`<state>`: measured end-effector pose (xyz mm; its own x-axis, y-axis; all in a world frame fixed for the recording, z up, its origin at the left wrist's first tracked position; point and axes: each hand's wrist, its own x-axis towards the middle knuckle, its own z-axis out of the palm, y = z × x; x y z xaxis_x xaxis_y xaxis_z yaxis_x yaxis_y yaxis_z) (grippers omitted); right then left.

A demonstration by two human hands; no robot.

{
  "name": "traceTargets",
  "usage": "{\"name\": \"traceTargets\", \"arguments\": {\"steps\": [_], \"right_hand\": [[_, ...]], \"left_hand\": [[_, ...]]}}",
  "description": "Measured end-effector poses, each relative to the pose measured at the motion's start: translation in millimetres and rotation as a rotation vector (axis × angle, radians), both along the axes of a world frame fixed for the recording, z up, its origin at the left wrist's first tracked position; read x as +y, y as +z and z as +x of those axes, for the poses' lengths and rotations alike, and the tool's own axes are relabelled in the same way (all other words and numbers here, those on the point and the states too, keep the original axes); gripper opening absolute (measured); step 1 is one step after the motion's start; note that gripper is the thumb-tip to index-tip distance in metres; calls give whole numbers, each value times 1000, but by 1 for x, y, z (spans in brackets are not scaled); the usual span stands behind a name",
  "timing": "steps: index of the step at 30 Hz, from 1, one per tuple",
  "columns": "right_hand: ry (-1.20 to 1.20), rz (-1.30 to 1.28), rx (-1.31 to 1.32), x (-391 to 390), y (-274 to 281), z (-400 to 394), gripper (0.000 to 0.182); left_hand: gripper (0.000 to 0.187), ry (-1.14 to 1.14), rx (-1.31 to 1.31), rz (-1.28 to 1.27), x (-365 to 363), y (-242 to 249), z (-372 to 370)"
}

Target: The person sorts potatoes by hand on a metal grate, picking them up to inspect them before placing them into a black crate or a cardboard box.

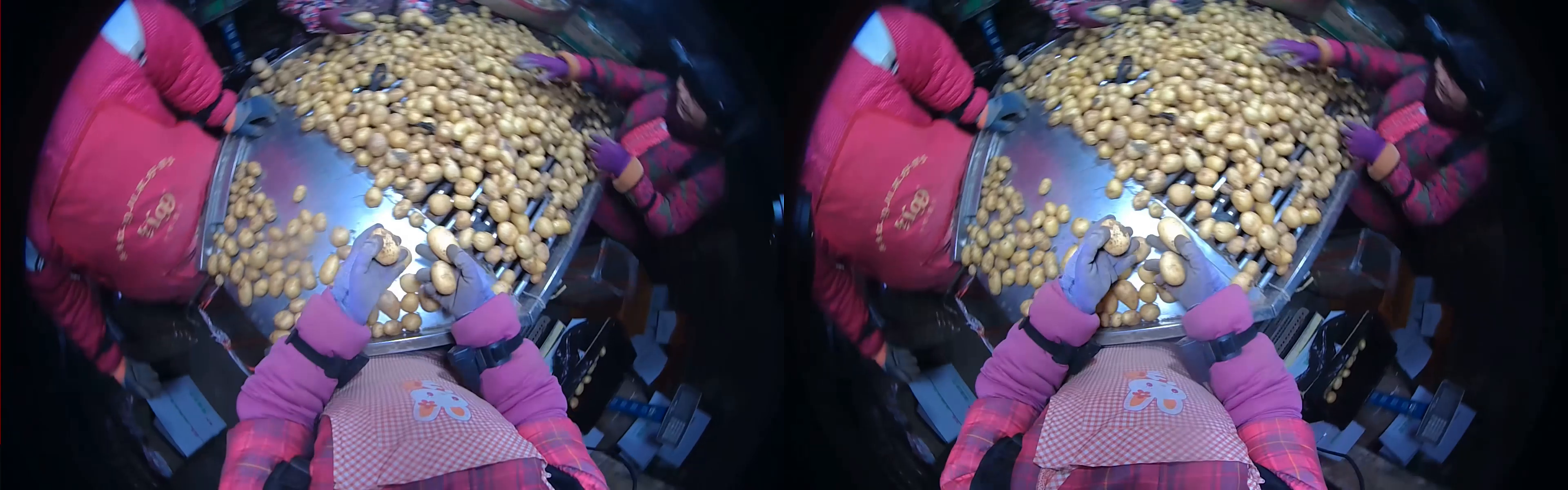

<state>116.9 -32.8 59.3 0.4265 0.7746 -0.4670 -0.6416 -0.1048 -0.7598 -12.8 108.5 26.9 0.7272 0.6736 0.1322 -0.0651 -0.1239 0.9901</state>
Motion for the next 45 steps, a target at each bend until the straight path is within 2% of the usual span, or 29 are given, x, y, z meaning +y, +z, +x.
{"name": "traceTargets", "arguments": {"steps": [2, 3, 5, 8, 10, 12, 14, 16, 18, 19, 21, 22, 24, 27, 28, 30, 32, 33, 34, 35, 36, 37, 39, 40, 41, 42, 43, 44, 45], "right_hand": [[-15, 78, -162, -15, -11, -7, 55], [-135, 179, -16, -19, -36, -4, 56], [-219, 457, 480, -42, -30, 6, 61], [-201, 578, 543, -88, -30, 18, 64], [-261, 504, 381, -107, -27, 26, 67], [-280, 533, 368, -131, -33, 31, 62], [-316, 550, 376, -155, -61, 30, 49], [-307, 488, 307, -186, -43, 28, 51], [-286, 250, -121, -213, -12, 22, 50], [-340, 242, 234, -224, -11, 24, 51], [-412, 225, 111, -247, -37, 14, 54], [-434, 258, 39, -259, -64, 10, 57], [-580, 502, 109, -289, -51, 14, 61], [-890, 378, 310, -364, -71, 27, 63], [-972, 199, 93, -390, -51, 37, 57], [-1142, 443, 2, -458, -65, 47, 39], [-1248, -326, -562, -522, -101, 39, 41], [-1383, -98, -145, -558, -107, 41, 47], [-1487, 49, -19, -582, -119, 40, 46], [-1356, -272, -333, -607, -139, 49, 42], [-1306, -465, -202, -645, -205, 55, 46], [-1095, -1088, -708, -687, -269, 54, 54], [-1209, -951, -336, -612, -201, 80, 55], [-1079, -1313, -695, -634, -290, 95, 33], [-942, -1189, -1233, -612, -292, 105, 16], [-946, -1095, -980, -548, -232, 123, 16], [-898, -1186, -1201, -492, -199, 131, 25], [-726, -1041, -1264, -455, -169, 139, 33], [-690, -1061, -1164, -434, -142, 130, 37]], "left_hand": [[36, -48, -289, -750, -18, 6, 21], [38, -171, -230, -856, -28, 27, 27], [39, -248, -53, -786, -51, 26, 47], [45, -426, 227, -762, -76, 31, 67], [39, -485, 1, -846, -101, 28, 83], [43, -577, -167, 65, -119, 27, 89], [47, -571, 130, -717, -136, 34, 104], [49, -758, 132, -650, -148, 30, 111], [46, -787, 344, -516, -152, -14, 113], [46, -833, 341, -509, -169, -5, 120], [41, -794, 530, -565, -198, 11, 125], [46, -981, 437, -383, -204, 8, 131], [51, -945, 268, 8, -224, 5, 138], [45, -917, 299, -146, -219, -18, 151], [44, -915, 295, -186, -213, -29, 151], [39, -894, 276, -318, -214, -20, 147], [34, -705, 326, -521, -206, -21, 142], [29, -648, 346, -321, -209, 1, 144], [28, -653, 354, -81, -192, -10, 143], [30, -595, 331, -45, -179, -30, 135], [32, -539, 309, -9, -171, -44, 131], [31, -485, 328, -12, -168, -38, 131], [30, -411, 399, -6, -165, -19, 114], [30, -387, 394, -10, -159, -25, 104], [30, -348, 369, 150, -149, -38, 90], [29, -303, 334, 314, -139, -49, 80], [27, -249, 459, 164, -131, -58, 66], [27, -228, 443, 159, -127, -57, 59], [26, -215, 375, 281, -125, -52, 44]]}}
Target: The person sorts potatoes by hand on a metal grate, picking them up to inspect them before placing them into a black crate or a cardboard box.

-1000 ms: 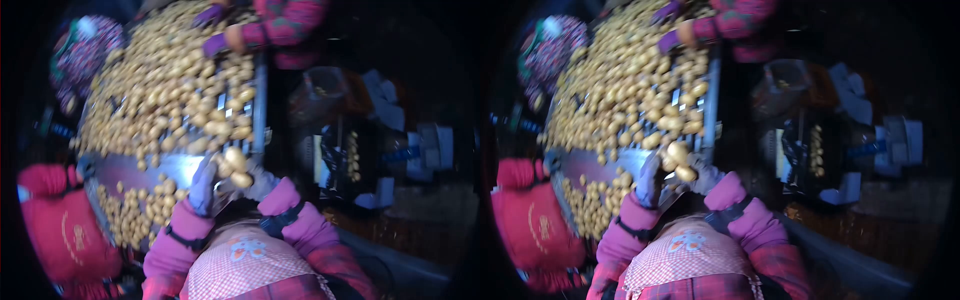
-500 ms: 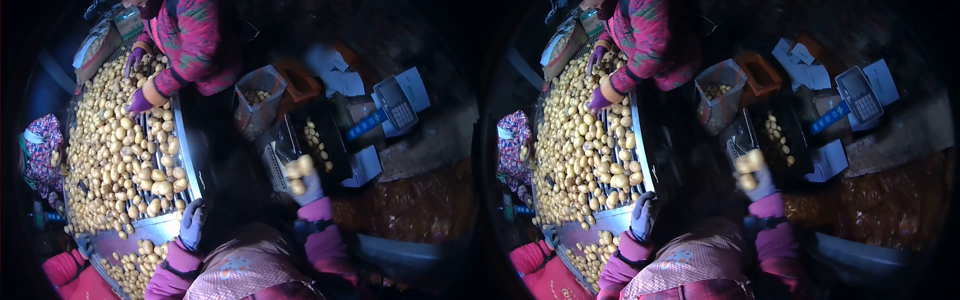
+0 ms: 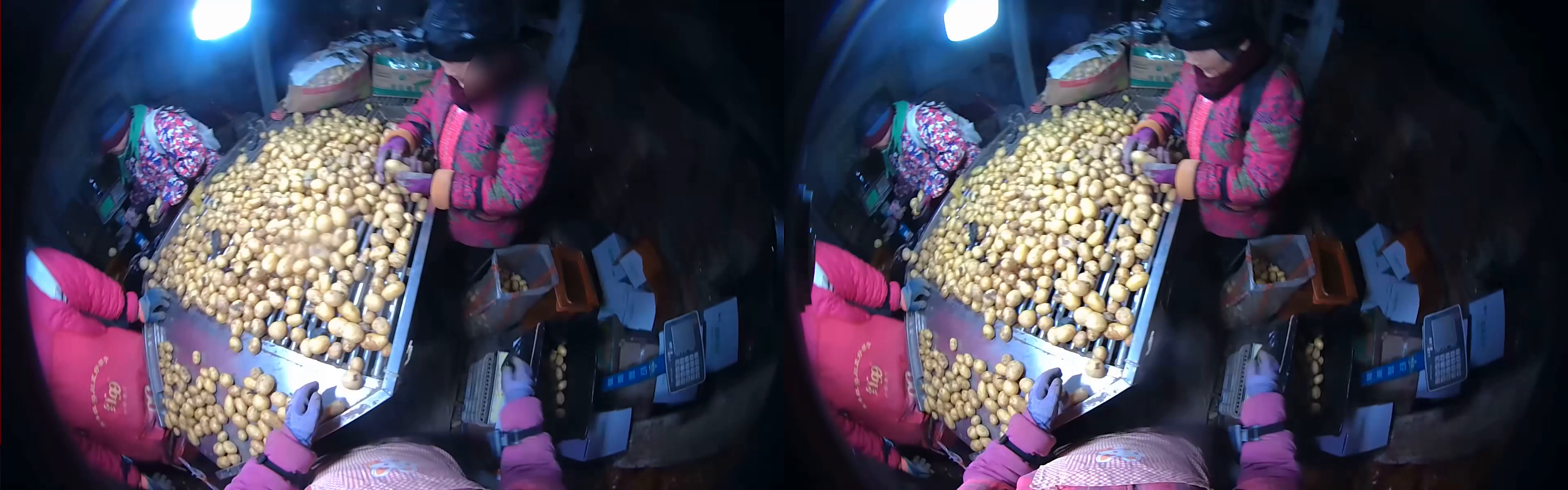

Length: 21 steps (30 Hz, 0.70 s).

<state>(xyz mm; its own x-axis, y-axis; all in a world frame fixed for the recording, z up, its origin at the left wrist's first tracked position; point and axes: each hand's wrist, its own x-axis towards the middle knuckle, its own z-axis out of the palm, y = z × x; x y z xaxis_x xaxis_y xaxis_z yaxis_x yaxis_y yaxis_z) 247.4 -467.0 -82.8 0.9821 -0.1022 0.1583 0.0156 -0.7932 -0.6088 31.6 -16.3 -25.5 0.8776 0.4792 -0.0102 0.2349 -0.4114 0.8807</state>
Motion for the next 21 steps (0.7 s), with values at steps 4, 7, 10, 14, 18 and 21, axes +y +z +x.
{"name": "traceTargets", "arguments": {"steps": [4, 7, 10, 14, 18, 21], "right_hand": [[527, -109, -372, 157, 58, -19, 42], [913, -166, -368, 227, 91, -62, 42], [1267, -124, -235, 278, 96, -103, 41], [1546, -337, 44, 337, 99, -143, 33], [1522, -502, 182, 391, 74, -170, 30], [1507, -431, 194, 432, 64, -190, 31]], "left_hand": [[26, 13, -150, 166, 12, 0, -60], [21, -157, -46, 247, 30, 35, -100], [27, -253, -46, 414, 42, 20, -140], [35, -238, 13, 521, 44, 25, -168], [39, -294, 94, 383, 65, 11, -161], [39, -140, -14, 441, 84, -17, -153]]}}
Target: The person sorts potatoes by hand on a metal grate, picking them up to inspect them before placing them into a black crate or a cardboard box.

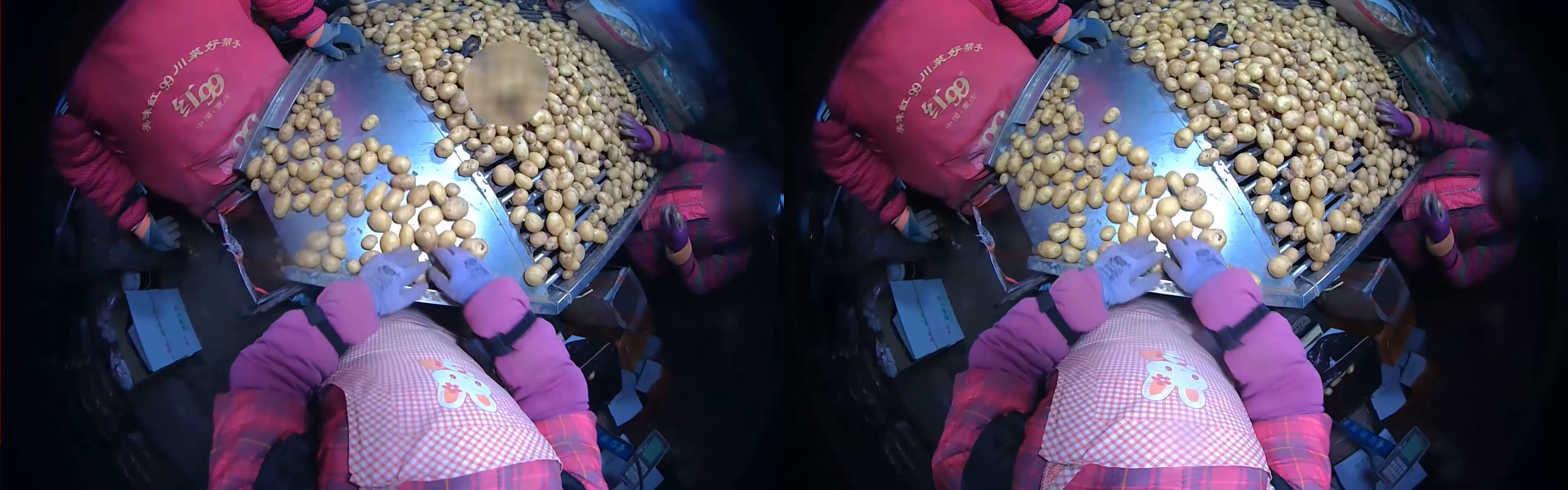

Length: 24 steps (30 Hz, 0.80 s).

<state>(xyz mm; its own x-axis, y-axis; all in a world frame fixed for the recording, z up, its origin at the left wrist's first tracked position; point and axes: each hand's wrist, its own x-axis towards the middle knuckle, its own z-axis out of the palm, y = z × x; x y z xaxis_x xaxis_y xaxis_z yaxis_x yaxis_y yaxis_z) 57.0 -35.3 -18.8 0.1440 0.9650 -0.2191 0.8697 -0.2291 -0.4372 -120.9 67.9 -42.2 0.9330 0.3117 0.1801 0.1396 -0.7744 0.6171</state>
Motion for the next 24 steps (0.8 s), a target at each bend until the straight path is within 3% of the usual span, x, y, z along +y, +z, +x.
{"name": "traceTargets", "arguments": {"steps": [2, 4, 6, 8, 10, 11, 13, 16, 20, 22, 24], "right_hand": [[46, 276, 130, 25, -16, 3, 33], [-265, 128, 522, 28, 32, 5, 37], [-538, 203, 513, 3, 74, 22, 41], [-556, 305, 131, -46, 40, 76, 46], [-556, -28, -169, -95, 27, 103, 45], [-568, -38, -174, -98, 29, 99, 45], [-355, -87, -369, -95, 38, 80, 43], [-246, -144, -193, -56, 32, 42, 40], [-282, -50, -148, -31, 15, 28, 42], [-621, 105, 5, -19, 15, 28, 44], [-596, 136, 5, -4, 9, 22, 53]], "left_hand": [[37, 58, 69, -26, 12, 12, 2], [37, 260, 93, 143, 22, 22, 2], [37, 247, -39, 182, 26, 25, -13], [36, 165, 5, 48, 27, 25, -30], [33, 129, 3, 32, 29, 11, -41], [31, 149, -7, 51, 28, 9, -42], [30, 158, -20, 60, 28, 6, -38], [27, 178, 76, 108, 31, 9, -30], [26, 174, 62, 98, 33, 9, -32], [26, 203, 20, 106, 32, 7, -34], [25, 153, 56, 92, 33, 7, -34]]}}
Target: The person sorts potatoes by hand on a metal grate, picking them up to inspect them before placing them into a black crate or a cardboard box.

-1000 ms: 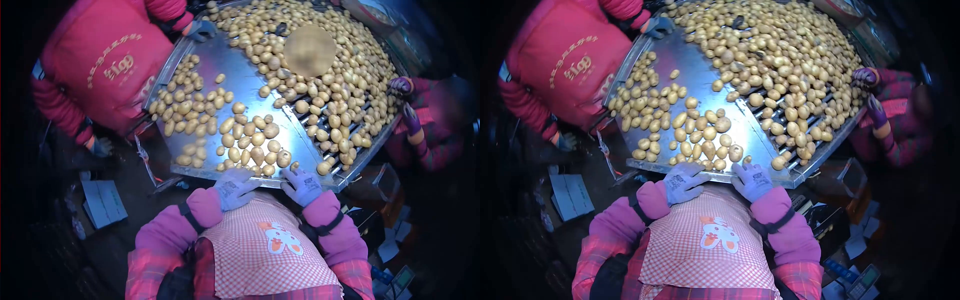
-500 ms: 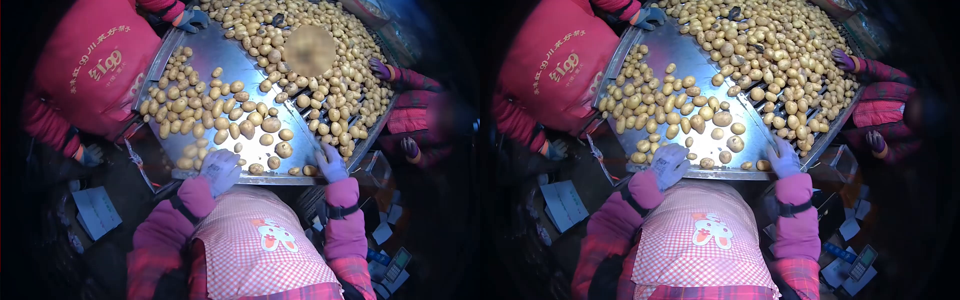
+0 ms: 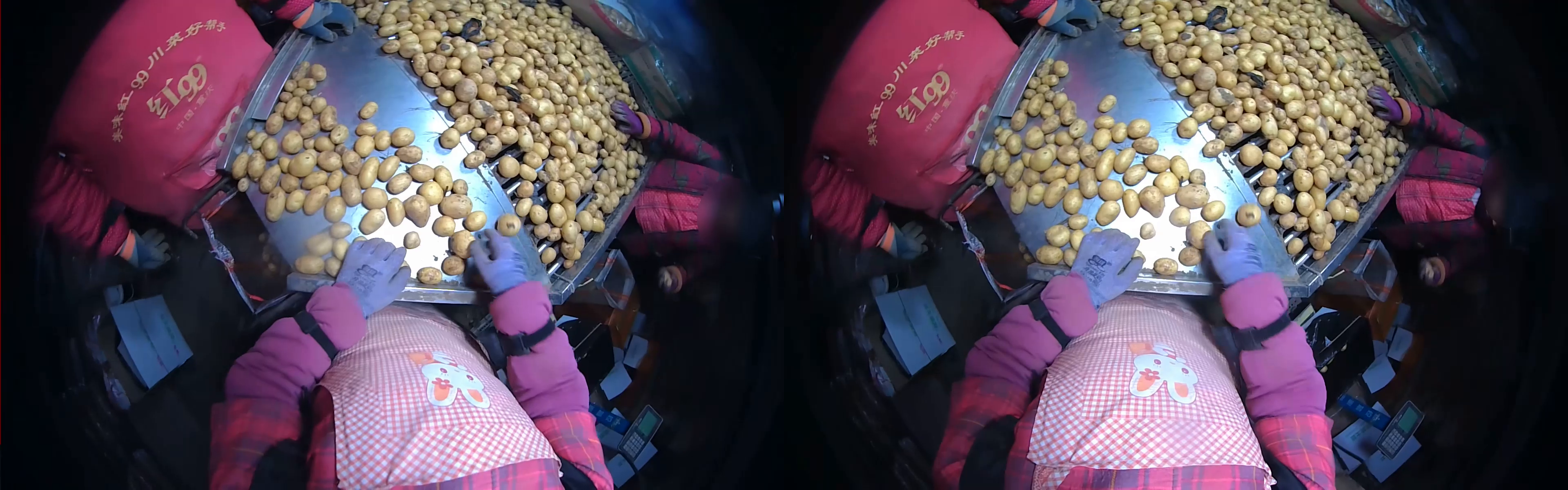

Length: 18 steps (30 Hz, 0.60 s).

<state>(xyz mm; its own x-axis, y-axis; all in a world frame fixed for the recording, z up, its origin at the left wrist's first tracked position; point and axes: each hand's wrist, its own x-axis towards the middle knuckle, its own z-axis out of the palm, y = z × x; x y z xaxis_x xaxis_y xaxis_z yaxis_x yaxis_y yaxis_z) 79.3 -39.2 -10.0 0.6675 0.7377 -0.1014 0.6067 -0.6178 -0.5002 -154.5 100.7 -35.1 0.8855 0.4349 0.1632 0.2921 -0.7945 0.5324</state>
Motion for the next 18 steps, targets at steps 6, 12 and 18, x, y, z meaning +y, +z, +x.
{"name": "traceTargets", "arguments": {"steps": [6, 12, 18], "right_hand": [[196, -261, 14, 45, -7, -41, 58], [480, 49, -200, 66, 35, 3, 56], [435, -763, -117, 130, 45, 20, 55]], "left_hand": [[23, 41, -25, 57, -2, -3, 0], [25, 6, -32, 139, 0, 1, -4], [23, 35, -29, 198, -5, -3, -8]]}}
